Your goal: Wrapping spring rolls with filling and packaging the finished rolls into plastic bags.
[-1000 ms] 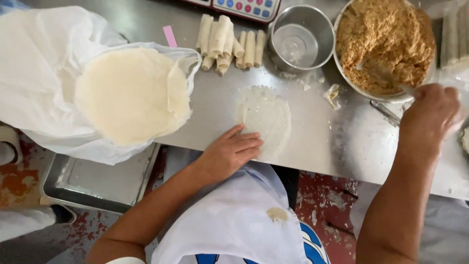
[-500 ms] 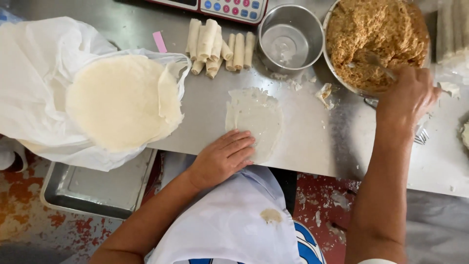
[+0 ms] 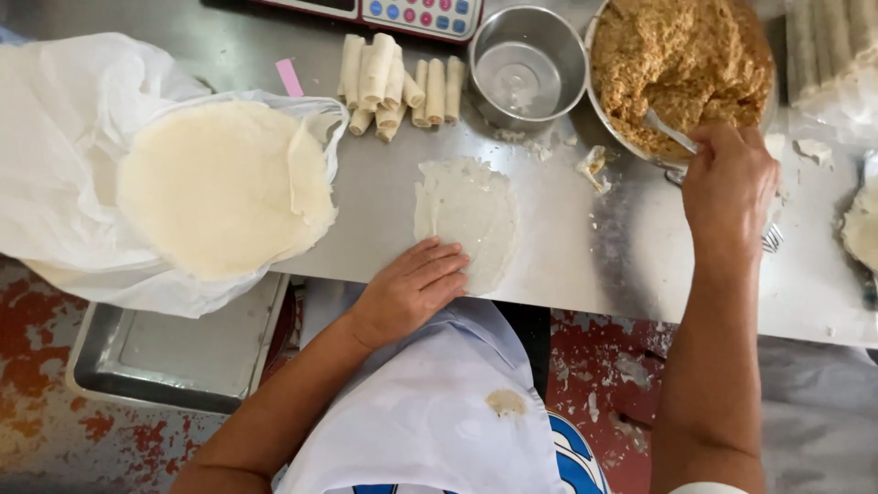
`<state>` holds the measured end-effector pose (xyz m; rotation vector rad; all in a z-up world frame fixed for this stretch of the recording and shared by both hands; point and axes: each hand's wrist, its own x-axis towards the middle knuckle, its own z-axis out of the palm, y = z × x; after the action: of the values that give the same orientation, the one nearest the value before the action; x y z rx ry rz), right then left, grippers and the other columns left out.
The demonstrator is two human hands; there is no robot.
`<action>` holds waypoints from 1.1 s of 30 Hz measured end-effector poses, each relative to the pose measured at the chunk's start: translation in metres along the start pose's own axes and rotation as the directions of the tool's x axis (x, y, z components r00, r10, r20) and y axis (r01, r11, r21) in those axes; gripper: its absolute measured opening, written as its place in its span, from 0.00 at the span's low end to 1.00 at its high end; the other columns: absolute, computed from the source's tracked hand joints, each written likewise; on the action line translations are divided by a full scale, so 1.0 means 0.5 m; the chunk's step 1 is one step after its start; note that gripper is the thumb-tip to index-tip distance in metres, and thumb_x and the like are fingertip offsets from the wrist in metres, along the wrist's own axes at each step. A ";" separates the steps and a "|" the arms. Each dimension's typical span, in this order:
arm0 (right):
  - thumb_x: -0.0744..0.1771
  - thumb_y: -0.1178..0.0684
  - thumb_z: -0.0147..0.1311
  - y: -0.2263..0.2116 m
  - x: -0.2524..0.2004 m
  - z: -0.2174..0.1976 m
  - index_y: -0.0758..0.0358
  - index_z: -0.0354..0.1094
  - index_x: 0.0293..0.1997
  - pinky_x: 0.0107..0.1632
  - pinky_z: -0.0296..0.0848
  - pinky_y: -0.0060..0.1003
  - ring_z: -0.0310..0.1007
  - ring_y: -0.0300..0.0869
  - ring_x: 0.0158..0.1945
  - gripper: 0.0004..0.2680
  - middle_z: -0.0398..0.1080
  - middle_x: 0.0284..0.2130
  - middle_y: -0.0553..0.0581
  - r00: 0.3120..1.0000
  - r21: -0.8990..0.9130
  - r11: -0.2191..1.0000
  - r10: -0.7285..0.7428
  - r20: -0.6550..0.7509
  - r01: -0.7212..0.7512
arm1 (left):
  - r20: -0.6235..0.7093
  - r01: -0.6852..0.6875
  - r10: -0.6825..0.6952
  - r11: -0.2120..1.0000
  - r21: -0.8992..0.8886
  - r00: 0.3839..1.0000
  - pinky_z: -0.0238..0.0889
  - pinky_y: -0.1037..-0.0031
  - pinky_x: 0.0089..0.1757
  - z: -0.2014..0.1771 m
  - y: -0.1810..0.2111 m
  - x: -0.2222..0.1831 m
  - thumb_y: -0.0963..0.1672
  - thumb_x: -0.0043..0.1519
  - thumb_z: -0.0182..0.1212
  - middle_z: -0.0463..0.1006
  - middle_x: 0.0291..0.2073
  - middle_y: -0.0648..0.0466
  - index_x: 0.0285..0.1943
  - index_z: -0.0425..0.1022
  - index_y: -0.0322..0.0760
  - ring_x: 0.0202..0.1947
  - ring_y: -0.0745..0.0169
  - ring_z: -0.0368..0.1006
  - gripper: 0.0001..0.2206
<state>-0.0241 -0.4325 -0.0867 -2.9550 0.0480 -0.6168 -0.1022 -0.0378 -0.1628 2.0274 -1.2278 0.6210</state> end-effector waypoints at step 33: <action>0.68 0.65 0.55 -0.261 -0.163 -0.120 0.57 0.80 0.52 0.33 0.73 0.45 0.73 0.49 0.33 0.11 0.72 0.38 0.56 0.846 0.335 0.886 -0.426 0.321 0.319 | -0.131 -0.011 0.045 0.968 0.253 0.990 0.65 0.65 0.41 -0.023 0.029 0.012 0.33 0.62 0.65 0.73 0.37 0.53 0.39 0.76 0.35 0.36 0.59 0.70 0.07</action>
<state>-0.1221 -0.3054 -0.0483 -2.7639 -0.6194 -0.0455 -0.1130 -0.0373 -0.1467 2.1352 -1.1460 0.9543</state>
